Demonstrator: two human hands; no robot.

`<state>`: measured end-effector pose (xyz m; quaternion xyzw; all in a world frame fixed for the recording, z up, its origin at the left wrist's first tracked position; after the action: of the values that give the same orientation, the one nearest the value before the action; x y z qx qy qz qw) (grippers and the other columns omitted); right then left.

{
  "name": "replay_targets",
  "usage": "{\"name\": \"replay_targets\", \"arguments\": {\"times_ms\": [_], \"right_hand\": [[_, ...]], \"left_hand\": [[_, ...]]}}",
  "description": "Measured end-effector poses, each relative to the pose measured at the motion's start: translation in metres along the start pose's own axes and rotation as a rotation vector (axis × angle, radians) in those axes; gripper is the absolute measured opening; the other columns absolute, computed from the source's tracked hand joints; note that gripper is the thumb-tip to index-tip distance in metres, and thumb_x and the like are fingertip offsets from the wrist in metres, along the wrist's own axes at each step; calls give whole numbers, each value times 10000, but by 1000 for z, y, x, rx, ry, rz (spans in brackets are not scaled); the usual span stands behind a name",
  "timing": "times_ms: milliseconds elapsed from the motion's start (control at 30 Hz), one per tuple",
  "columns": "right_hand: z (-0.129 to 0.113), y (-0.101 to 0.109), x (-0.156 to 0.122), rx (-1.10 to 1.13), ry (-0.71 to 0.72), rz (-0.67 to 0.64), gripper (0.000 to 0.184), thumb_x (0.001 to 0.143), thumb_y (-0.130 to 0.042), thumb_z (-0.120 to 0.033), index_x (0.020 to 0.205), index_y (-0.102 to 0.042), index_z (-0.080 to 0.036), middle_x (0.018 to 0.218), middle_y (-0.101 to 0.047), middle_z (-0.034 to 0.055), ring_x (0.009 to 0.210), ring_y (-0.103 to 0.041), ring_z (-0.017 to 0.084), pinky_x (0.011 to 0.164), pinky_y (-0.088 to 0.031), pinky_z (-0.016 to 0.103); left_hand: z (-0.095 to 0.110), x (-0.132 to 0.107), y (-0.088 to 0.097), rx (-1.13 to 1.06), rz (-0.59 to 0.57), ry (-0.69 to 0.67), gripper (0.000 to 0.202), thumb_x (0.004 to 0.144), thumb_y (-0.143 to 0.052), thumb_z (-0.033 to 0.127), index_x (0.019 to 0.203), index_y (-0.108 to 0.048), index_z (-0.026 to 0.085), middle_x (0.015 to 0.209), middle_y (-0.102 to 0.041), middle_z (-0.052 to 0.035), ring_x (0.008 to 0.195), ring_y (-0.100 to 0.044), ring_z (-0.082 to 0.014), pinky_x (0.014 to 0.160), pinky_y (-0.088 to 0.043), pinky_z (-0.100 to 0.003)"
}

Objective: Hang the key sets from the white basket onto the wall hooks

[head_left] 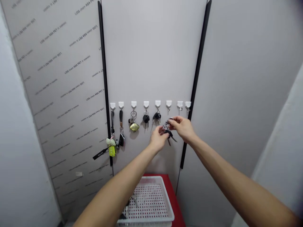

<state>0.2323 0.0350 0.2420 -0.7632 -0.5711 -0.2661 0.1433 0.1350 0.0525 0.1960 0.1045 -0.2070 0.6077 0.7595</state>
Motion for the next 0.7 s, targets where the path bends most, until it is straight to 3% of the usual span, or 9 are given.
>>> {"name": "replay_targets", "arguments": {"times_ms": [100,200,533,633,700], "right_hand": [[-8,3,25,15,68,99,167,547,-541,-259,608,-465,-124,468,-474,-45,407,-463,49,421,-414,193],[-8,1,42,0,68,160,142,550,-534,-236,607,-463,-127,464,-468,-43,397,-460,54,408,-415,199],[23,0,62,-185,44,246,180,561,-503,-249,693,-493,-127,466,-475,-29,390,-453,74,414,-402,221],[23,2,60,-269,63,249,195,581,-484,-255,720,-508,-122,494,-484,-17,415,-459,78,440,-394,223],[24,4,48,-333,138,321,220,596,-470,-255,769,-512,-124,553,-505,0,462,-466,83,479,-391,228]], "left_hand": [[14,22,-20,12,68,-53,430,578,-495,74,980,-362,148,903,-506,-72,730,-487,-102,678,-376,-246],[21,32,-26,140,115,-75,470,578,-480,76,1014,-335,177,929,-498,-62,705,-490,-107,641,-382,-242],[10,40,-32,306,38,-36,399,555,-471,56,942,-440,148,936,-513,-78,828,-474,-158,747,-347,-286],[6,30,-22,335,-12,-43,439,572,-452,52,1000,-406,135,1003,-479,-96,846,-473,-151,748,-354,-269],[-3,13,-2,366,-56,-49,447,586,-441,58,1023,-387,137,1052,-444,-97,855,-470,-143,737,-365,-255]]}}
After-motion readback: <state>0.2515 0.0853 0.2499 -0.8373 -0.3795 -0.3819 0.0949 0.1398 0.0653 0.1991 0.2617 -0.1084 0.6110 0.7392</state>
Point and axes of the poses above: each hand's wrist, its own x-axis towards the middle knuckle, its own y-axis out of the back of the hand, z = x × y, the point moved 1 cm from there along x, towards the middle knuckle
